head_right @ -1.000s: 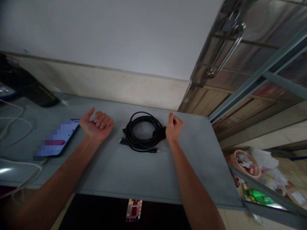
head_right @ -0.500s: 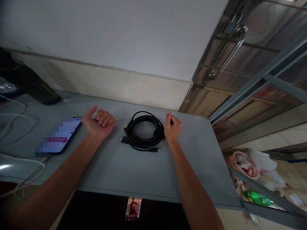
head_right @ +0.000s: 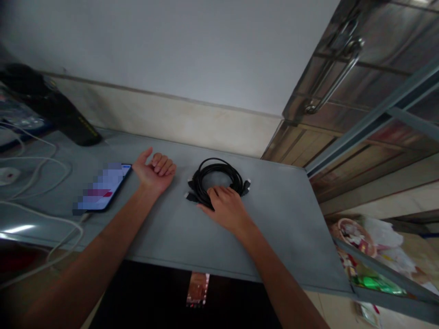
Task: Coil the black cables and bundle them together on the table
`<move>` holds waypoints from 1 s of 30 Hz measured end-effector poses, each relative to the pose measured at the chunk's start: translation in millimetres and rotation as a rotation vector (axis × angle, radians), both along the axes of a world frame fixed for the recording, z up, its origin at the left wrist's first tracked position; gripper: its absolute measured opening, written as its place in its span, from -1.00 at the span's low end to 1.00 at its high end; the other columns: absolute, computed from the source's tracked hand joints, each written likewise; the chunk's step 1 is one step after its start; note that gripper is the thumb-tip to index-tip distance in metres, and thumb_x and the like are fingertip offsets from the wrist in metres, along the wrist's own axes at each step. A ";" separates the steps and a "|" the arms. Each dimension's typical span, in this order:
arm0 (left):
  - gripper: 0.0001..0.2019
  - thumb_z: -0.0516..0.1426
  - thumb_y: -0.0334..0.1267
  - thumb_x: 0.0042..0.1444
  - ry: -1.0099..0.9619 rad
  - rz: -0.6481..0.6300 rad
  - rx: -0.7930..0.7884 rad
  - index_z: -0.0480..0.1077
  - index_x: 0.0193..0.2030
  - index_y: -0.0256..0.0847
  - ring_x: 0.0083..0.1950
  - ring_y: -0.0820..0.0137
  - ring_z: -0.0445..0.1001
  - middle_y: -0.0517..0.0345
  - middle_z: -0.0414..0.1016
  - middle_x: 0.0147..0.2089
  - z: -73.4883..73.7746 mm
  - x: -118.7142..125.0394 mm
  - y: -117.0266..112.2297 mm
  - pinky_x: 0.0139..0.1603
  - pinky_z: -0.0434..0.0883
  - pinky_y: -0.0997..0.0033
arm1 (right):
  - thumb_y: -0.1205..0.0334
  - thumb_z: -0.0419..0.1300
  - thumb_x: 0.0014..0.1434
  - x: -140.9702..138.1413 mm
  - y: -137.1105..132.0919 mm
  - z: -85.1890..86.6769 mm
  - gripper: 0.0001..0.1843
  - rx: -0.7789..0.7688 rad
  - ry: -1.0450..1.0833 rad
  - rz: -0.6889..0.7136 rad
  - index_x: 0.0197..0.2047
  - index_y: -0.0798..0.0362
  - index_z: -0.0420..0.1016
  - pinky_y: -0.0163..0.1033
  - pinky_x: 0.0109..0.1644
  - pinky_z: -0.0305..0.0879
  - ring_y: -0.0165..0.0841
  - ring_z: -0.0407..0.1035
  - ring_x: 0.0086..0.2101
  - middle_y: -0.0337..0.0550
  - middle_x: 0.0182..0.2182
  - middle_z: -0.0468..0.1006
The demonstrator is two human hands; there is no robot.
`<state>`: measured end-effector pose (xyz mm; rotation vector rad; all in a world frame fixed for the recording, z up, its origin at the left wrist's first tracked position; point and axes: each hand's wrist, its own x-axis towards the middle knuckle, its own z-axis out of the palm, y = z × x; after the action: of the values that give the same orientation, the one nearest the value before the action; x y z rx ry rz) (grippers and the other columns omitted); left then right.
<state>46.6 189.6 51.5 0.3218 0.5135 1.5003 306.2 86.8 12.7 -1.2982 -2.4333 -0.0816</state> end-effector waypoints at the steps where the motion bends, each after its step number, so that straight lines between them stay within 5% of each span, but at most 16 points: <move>1: -0.39 -0.05 -0.06 0.61 -0.003 0.003 0.001 -0.02 -0.57 -0.09 -0.72 0.50 -0.07 0.30 -0.06 -0.71 -0.3 -0.2 0.0 -0.65 -0.03 0.37 | -0.26 0.36 0.52 8.5 3.7 -3.1 -0.52 0.016 -0.013 0.014 0.02 0.05 0.63 0.02 0.10 0.54 -0.04 0.65 -0.10 0.04 -0.15 0.73; 11: -0.40 0.09 -0.06 0.54 -0.001 -0.004 0.008 -0.02 -0.55 -0.07 -0.71 0.50 -0.06 0.33 -0.05 -0.70 -4.2 -2.3 1.5 -0.64 -0.03 0.36 | -0.38 0.24 0.54 123.5 10.4 -11.8 -0.41 0.131 -0.052 -0.016 -0.13 0.02 0.62 -0.07 -0.05 0.53 -0.11 0.60 -0.25 -0.01 -0.29 0.66; 15: -0.42 0.07 -0.08 0.54 0.002 -0.016 0.012 -0.01 -0.55 -0.07 -0.71 0.49 -0.03 0.33 -0.03 -0.69 -3.4 -2.4 0.9 -0.65 -0.03 0.35 | -0.58 0.28 0.39 153.9 6.5 -3.9 -0.22 0.158 0.030 -0.019 0.01 0.06 0.63 0.07 0.09 0.51 0.04 0.61 -0.09 0.14 -0.14 0.69; 18: -0.44 0.04 -0.10 0.54 0.013 -0.010 0.002 -0.01 -0.54 -0.07 -0.72 0.48 -0.04 0.33 -0.04 -0.69 -3.4 -2.7 0.8 -0.65 -0.03 0.35 | -0.62 0.22 0.38 171.7 4.2 2.9 -0.17 0.163 0.300 -0.067 0.09 0.05 0.63 0.15 0.17 0.46 0.07 0.57 0.02 0.17 -0.03 0.69; 21: -0.46 0.05 -0.11 0.52 0.026 -0.001 0.003 -0.02 -0.54 -0.07 -0.71 0.49 -0.04 0.34 -0.05 -0.68 -4.3 -2.9 1.5 -0.65 0.00 0.37 | -0.56 0.18 0.45 186.5 6.4 2.8 -0.28 0.247 0.763 -0.325 -0.21 -0.01 0.58 -0.01 -0.11 0.42 -0.13 0.48 -0.24 -0.03 -0.29 0.59; 23: -0.46 0.10 -0.12 0.48 0.031 0.005 0.003 -0.02 -0.53 -0.07 -0.71 0.49 -0.03 0.34 -0.05 -0.68 -5.2 -2.7 2.0 -0.65 0.01 0.38 | -0.54 -0.04 0.55 193.5 10.9 -1.1 -0.22 0.315 0.969 -0.470 -0.44 -0.09 0.31 -0.13 -0.37 0.20 -0.29 0.22 -0.48 -0.24 -0.53 0.30; 26: -0.48 0.14 -0.14 0.44 0.039 0.013 0.003 -0.01 -0.53 -0.07 -0.71 0.48 -0.02 0.34 -0.03 -0.68 -5.4 -2.1 2.4 -0.65 0.02 0.37 | -0.55 -0.31 0.59 198.4 18.1 -8.1 -0.20 0.319 1.162 -0.518 -0.51 -0.16 -0.06 -0.20 -0.51 -0.16 -0.40 -0.13 -0.60 -0.40 -0.61 -0.07; 30: -0.49 0.06 -0.14 0.47 0.069 0.008 0.005 -0.02 -0.52 -0.08 -0.70 0.49 -0.03 0.33 -0.04 -0.68 -3.5 -1.4 2.3 -0.65 0.01 0.37 | -0.59 -0.03 0.53 197.8 21.0 -13.7 -0.15 0.215 1.319 -0.503 -0.55 -0.14 -0.07 -0.20 -0.50 -0.19 -0.42 -0.11 -0.58 -0.38 -0.61 -0.06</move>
<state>45.2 191.8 48.0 0.3769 0.5667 1.5027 504.0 107.8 -1.0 -1.2172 -0.9553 0.2849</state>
